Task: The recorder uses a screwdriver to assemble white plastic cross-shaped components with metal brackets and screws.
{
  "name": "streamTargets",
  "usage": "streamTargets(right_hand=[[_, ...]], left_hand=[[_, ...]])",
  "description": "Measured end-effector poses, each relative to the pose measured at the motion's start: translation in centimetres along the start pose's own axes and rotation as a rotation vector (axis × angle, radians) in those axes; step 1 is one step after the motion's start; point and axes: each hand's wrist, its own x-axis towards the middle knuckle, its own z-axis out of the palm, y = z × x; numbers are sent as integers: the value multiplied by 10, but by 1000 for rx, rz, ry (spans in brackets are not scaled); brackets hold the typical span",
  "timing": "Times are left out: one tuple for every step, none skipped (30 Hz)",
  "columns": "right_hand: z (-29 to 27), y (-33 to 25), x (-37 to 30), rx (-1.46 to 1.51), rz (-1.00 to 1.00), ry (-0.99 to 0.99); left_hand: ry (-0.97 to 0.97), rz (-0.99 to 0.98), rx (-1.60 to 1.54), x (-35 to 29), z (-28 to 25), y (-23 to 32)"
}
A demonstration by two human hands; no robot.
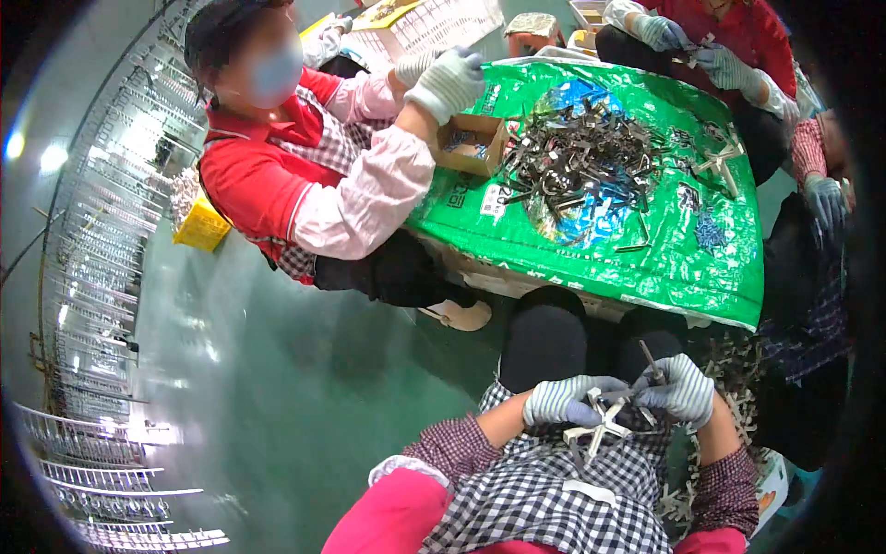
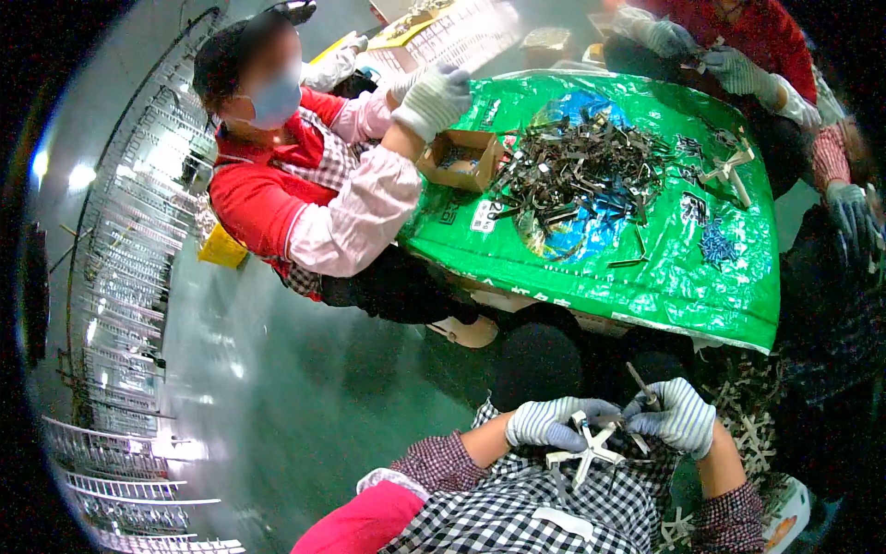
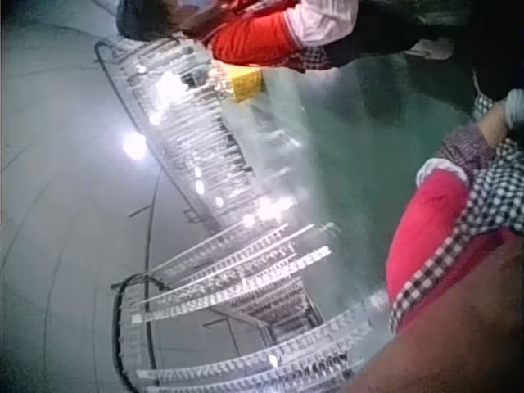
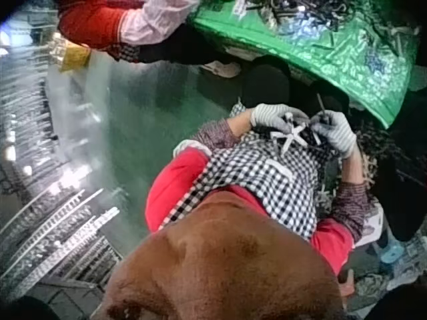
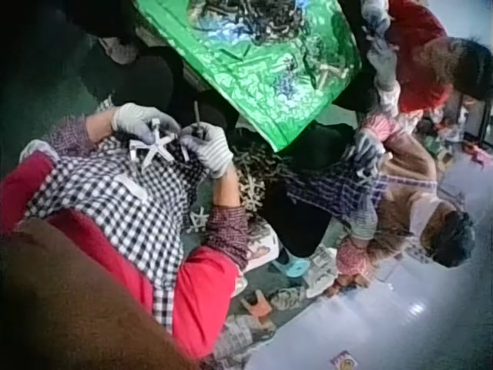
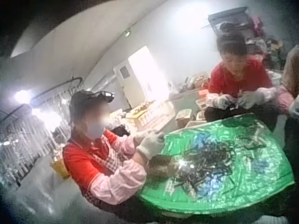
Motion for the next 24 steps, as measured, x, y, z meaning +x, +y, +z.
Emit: streamTargets(right_hand=[[-1, -1, 0, 13, -15, -6], [-3, -2, -1, 23, -25, -3], [-5, -2, -3, 9, -13, -13], [-6, -3, -4, -3, -2, -25], [-5, -3, -5, 13, -33, -8], [-5, -4, -6, 23, -38, -8], [-5, -5, -6, 27, -44, -14], [-5, -5, -6, 31, -50, -20], [-4, -1, -4, 41, -55, -21], [-2, 4, -1, 48, -65, -20], [0, 8, 0, 55, -74, -19], [1, 11, -1, 63, -78, -17], [3, 15, 0, 84, -44, -32], [3, 17, 0, 105, -10, -46], [4, 17, 1, 110, -7, -71], [4, 19, 1, 116, -7, -70], [5, 20, 2, 146, 9, -69], [6, 22, 3, 176, 25, -69], [7, 25, 4, 181, 26, -69], [8, 27, 5, 76, -49, 7], [8, 28, 6, -30, -123, 82], [8, 27, 8, -27, -122, 79], [8, 25, 9, -95, -154, 125], [7, 23, 11, -163, -186, 170]], left_hand=[[-35, 5, -17, 0, -2, 5], [-70, 10, -38, 1, -2, 8], [-115, 13, -48, 3, -4, 7], [-112, 1, -41, 3, -7, 6], [-113, 3, -39, 3, -10, 5], [-113, 6, -37, 4, -12, 3], [-52, 85, -22, 7, -9, 3], [-50, 74, -18, 10, -8, 3], [66, -24, -14, 14, -4, 3], [179, -120, -10, 17, -1, 7], [247, -63, 29, 21, 4, 2], [286, -79, 79, 23, 7, 3], [270, -82, 46, 24, 7, 0], [253, -85, 12, 25, 6, -3], [254, -92, 14, 25, 6, -5], [271, -83, 17, 26, 6, -6], [288, -73, 19, 26, 6, -7], [286, -78, 18, 26, 7, -9], [286, -76, -28, 27, 6, -10], [286, -74, -75, 27, 6, -10], [284, -78, -76, 28, 5, -10], [306, -56, -73, 29, 6, -8], [328, -35, -70, 29, 5, -8], [331, -37, -72, 29, 3, -8]])
